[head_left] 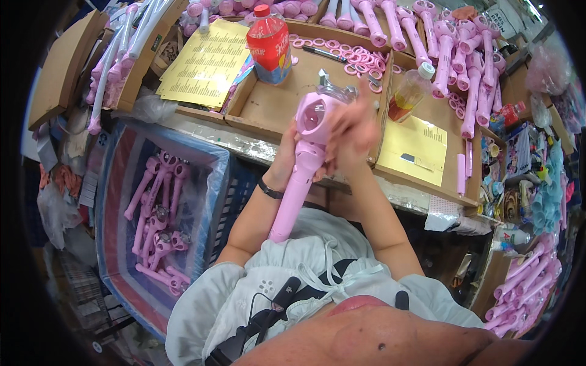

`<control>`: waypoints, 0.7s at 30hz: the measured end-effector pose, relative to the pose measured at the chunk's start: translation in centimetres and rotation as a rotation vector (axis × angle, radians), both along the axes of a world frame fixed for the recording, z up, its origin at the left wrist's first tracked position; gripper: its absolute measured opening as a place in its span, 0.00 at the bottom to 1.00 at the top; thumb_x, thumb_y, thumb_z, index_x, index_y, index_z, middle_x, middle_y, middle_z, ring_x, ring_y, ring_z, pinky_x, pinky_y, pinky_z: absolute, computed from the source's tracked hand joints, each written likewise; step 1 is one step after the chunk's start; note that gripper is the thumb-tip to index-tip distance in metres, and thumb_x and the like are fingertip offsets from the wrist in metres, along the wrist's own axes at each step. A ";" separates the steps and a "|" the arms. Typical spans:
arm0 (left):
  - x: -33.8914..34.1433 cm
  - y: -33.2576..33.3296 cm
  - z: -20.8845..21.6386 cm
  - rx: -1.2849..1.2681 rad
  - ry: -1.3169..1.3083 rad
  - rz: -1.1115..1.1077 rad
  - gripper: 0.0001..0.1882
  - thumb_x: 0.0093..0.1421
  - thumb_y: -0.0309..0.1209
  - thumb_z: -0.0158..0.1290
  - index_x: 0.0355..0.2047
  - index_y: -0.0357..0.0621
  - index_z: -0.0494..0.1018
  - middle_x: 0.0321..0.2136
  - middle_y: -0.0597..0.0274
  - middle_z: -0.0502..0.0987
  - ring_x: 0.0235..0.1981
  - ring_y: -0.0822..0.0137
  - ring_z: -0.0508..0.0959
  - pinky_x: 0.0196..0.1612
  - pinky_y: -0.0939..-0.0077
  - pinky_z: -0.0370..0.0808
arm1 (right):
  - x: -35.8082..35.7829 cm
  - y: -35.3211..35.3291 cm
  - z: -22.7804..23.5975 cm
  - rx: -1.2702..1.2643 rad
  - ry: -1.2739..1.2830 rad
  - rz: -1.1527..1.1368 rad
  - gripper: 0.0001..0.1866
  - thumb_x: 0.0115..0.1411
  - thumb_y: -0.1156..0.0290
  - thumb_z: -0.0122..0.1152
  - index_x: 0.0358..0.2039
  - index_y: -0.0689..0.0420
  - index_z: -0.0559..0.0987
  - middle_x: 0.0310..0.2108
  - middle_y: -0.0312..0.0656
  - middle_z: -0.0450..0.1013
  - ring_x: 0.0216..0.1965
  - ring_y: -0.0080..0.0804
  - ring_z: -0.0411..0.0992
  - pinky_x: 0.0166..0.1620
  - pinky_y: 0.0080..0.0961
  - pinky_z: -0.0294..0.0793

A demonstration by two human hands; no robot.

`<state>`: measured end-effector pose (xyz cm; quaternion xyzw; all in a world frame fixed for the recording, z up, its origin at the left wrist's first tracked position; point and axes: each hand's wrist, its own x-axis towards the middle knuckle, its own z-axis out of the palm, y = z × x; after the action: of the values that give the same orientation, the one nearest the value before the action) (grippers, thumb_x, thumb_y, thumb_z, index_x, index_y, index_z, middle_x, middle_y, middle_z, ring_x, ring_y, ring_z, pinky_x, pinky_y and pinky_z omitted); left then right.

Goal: The person assembles pink light-up wands by inserting a small metal piece into the top, wiping the wand with a cloth, and using a small tool to adjust the bottom. They test the light function and place finished wands into a bin.

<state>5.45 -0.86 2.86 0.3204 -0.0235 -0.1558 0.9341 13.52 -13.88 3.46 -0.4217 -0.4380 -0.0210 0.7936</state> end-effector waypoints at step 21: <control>-1.6 1.2 -1.2 0.107 0.206 0.159 0.46 0.52 0.73 0.26 0.48 0.45 0.68 0.20 0.54 0.75 0.10 0.64 0.71 0.10 0.76 0.67 | 1.0 -0.6 1.3 -0.644 0.106 -0.352 0.17 0.65 0.68 0.46 0.53 0.60 0.65 0.44 0.44 0.69 0.46 0.34 0.68 0.51 0.26 0.65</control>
<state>3.85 0.34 1.63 0.3528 0.1062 -0.1146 0.9226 14.56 -14.46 4.76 -0.7192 -0.3014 0.0035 0.6260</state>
